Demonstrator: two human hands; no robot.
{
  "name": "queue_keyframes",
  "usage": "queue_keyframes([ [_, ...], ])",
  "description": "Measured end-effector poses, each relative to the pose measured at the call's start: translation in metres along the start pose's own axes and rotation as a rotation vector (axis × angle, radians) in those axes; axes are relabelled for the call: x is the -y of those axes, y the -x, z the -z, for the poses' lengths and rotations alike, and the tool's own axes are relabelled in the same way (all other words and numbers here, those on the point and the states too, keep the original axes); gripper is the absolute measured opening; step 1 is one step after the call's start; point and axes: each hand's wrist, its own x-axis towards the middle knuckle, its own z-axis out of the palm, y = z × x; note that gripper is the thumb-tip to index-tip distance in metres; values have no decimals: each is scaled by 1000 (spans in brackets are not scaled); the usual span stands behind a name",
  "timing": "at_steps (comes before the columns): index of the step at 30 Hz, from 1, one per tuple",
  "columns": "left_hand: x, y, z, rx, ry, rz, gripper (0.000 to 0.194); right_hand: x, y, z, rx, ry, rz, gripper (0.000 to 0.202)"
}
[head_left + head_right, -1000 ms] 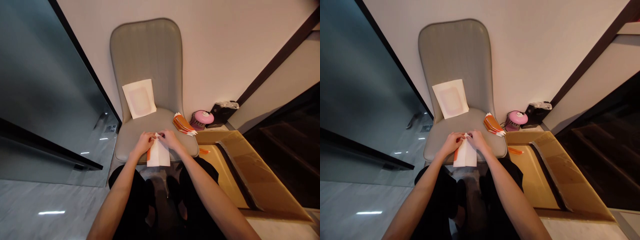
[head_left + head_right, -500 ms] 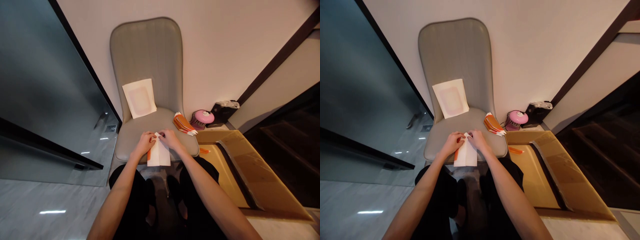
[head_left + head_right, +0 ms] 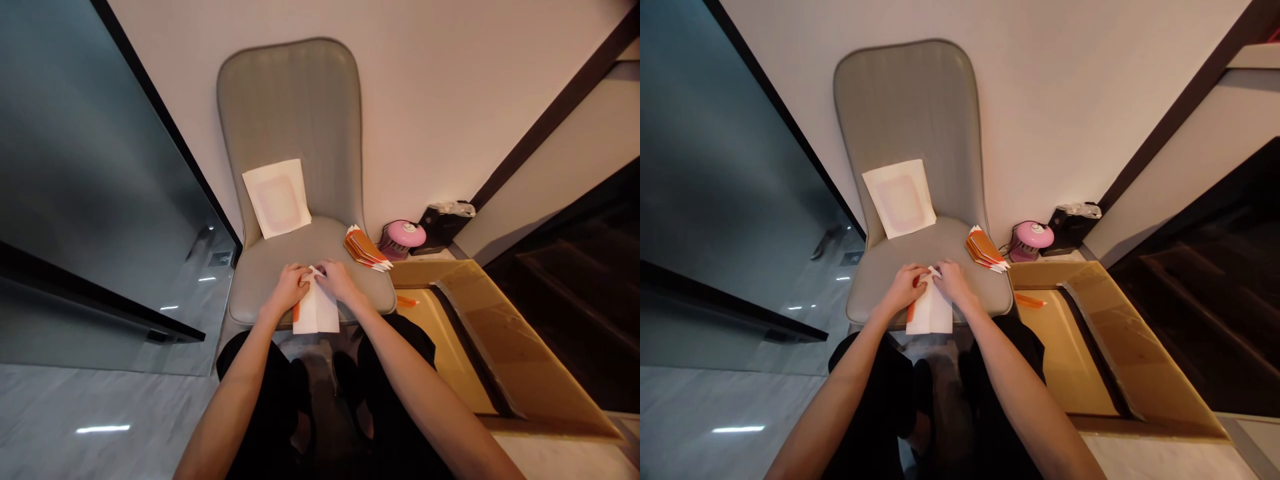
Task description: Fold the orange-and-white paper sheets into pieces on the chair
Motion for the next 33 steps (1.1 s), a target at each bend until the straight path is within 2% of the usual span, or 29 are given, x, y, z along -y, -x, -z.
queue_keyframes([
  [5,-2,0,-3,-8,-61,-12,32,3,2,3,2,18,-8,21],
  [33,-5,3,-2,-4,-67,7,33,0,1,6,20,-22,1,23],
])
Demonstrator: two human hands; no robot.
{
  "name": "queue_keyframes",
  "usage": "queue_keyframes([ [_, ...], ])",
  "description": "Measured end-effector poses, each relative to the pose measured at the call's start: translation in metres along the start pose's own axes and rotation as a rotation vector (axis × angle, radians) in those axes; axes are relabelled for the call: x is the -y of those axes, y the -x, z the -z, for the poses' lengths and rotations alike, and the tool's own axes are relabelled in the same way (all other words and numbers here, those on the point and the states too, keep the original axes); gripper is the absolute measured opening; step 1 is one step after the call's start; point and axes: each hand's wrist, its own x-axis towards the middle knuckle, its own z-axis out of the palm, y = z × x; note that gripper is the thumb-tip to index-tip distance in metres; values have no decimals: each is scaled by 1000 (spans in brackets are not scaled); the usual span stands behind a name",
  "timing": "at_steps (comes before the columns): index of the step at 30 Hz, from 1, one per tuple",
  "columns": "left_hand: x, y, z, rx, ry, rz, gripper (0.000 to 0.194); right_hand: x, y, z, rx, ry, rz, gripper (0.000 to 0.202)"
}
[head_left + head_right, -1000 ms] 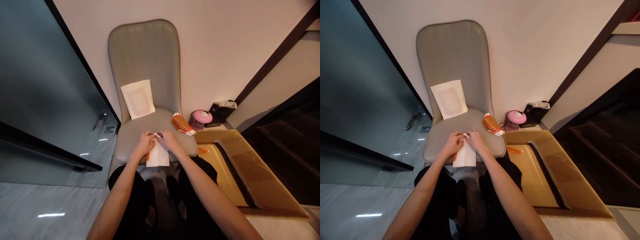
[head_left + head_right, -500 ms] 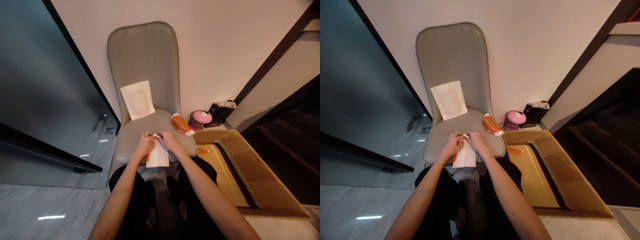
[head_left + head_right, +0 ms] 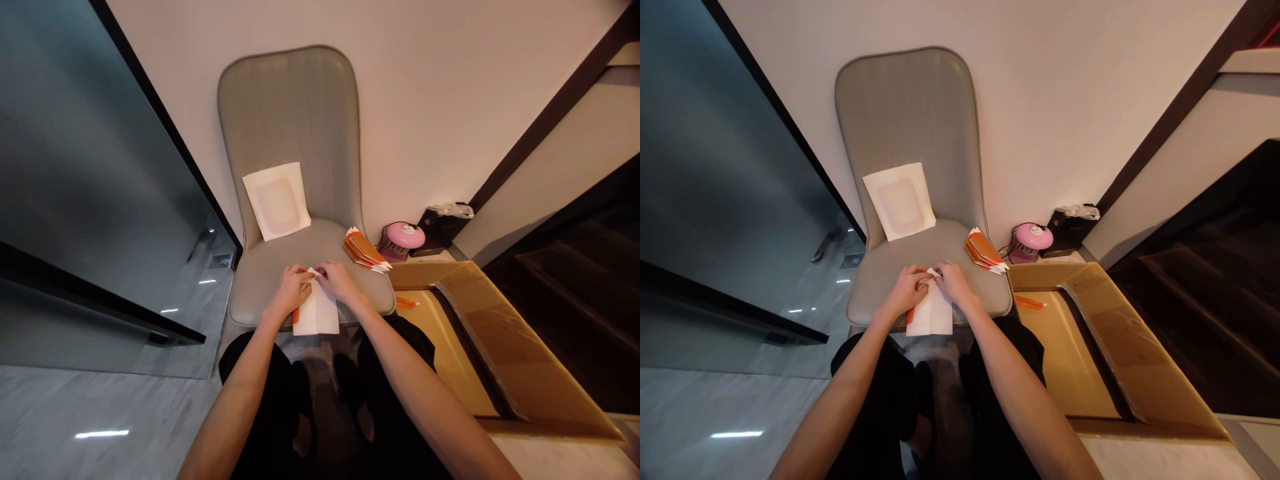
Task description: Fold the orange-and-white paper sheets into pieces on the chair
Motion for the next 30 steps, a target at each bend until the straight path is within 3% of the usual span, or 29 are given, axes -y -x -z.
queue_keyframes([
  [7,-1,0,0,27,-73,20,37,-2,4,-7,10,33,50,31],
  [14,-16,4,1,16,-207,81,39,3,5,-9,2,70,10,31],
  [20,-24,4,0,17,-273,134,35,9,8,-4,12,151,21,33],
  [30,-29,3,3,23,-288,145,30,22,18,11,3,208,-83,24],
])
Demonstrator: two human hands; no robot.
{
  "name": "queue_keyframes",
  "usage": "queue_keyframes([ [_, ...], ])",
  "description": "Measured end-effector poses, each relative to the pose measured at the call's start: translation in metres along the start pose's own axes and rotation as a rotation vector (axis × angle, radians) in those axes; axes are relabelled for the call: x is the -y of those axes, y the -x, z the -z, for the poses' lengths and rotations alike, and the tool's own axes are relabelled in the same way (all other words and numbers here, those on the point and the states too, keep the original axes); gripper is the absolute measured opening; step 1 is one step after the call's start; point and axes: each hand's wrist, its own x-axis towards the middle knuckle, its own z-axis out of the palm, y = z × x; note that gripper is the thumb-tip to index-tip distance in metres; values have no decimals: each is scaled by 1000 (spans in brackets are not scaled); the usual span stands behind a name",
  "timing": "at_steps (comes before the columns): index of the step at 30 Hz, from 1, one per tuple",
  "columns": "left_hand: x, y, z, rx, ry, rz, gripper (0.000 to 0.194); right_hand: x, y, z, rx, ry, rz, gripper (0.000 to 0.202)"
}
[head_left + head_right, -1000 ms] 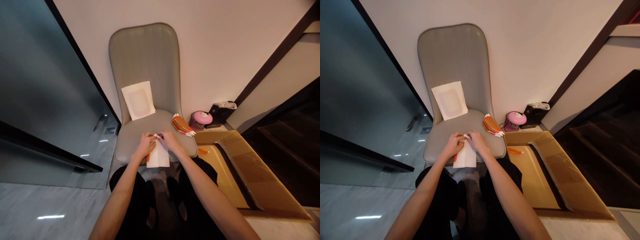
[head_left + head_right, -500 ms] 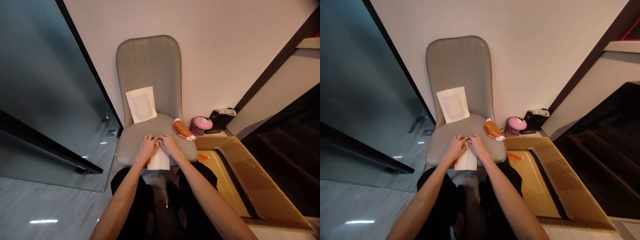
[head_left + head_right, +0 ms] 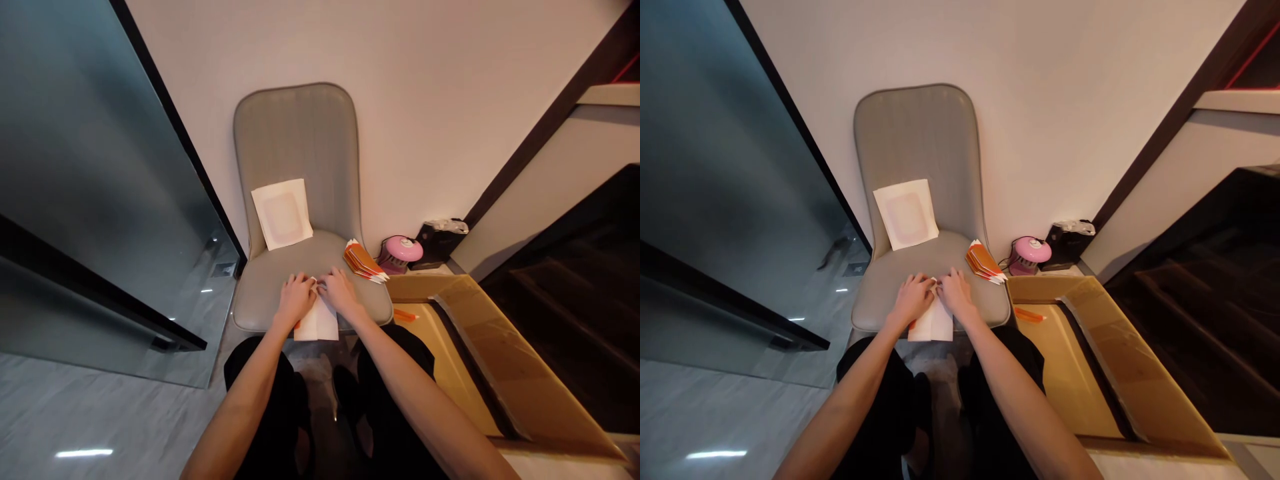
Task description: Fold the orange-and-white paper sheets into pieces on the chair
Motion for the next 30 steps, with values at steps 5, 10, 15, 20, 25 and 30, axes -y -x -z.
queue_keyframes([
  [5,-2,0,4,9,8,-1,26,-2,7,8,-10,39,8,22],
  [10,-1,-1,4,7,-6,2,28,-9,14,16,-1,67,-6,23],
  [15,-1,-3,4,23,-24,13,31,-10,19,22,28,83,11,25],
  [20,-2,-4,4,52,-53,34,39,-3,21,27,63,123,8,30],
  [25,-5,-4,6,79,-71,46,42,3,24,28,87,162,-12,33],
  [30,0,-6,2,73,-37,30,43,6,29,24,120,174,-16,31],
])
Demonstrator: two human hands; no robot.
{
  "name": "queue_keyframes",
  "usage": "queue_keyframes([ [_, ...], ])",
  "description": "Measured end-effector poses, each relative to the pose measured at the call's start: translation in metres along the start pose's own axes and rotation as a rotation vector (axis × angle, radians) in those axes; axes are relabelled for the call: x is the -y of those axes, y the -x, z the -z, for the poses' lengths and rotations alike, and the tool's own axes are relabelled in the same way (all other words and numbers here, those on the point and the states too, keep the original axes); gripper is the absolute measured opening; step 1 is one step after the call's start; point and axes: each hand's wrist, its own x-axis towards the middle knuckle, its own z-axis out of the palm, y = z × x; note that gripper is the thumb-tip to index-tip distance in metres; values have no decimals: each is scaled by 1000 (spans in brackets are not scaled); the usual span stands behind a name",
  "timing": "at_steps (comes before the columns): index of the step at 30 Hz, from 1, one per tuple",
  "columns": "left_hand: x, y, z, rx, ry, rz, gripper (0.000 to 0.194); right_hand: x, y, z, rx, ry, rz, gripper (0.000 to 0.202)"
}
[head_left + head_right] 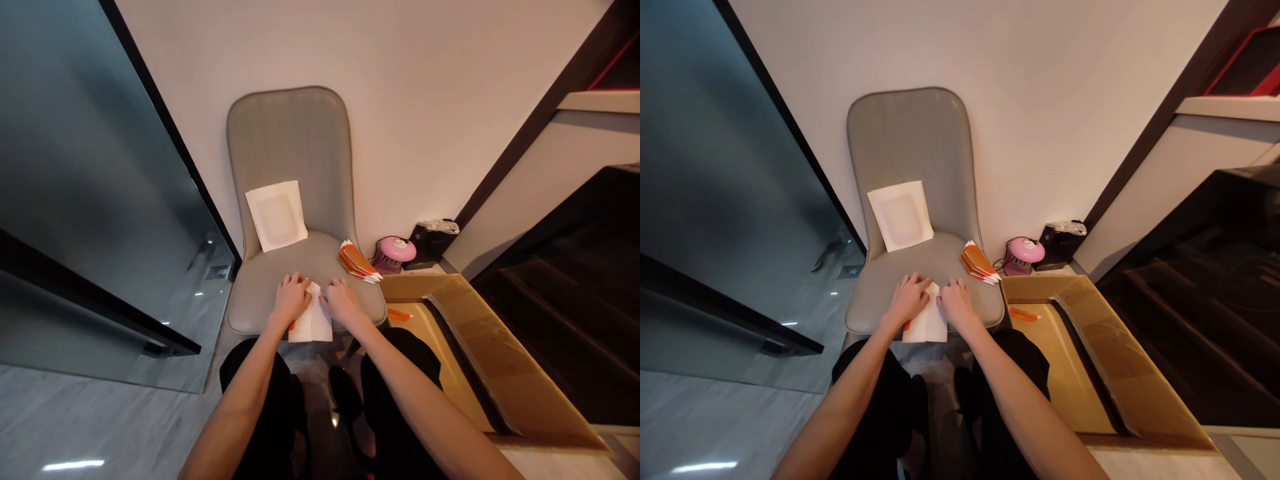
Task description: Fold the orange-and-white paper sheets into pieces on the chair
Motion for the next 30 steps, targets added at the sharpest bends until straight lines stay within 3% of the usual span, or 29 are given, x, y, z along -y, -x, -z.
queue_keyframes([
  [8,9,-8,-10,0,84,24,43,8,-9,-2,18,23,36,42],
  [16,7,-8,-10,19,43,41,46,5,-14,-1,113,19,-26,50],
  [24,3,-4,-4,22,16,33,46,0,2,12,273,76,-96,57],
  [30,2,-1,-1,34,14,29,49,-7,17,13,271,97,-78,55],
])
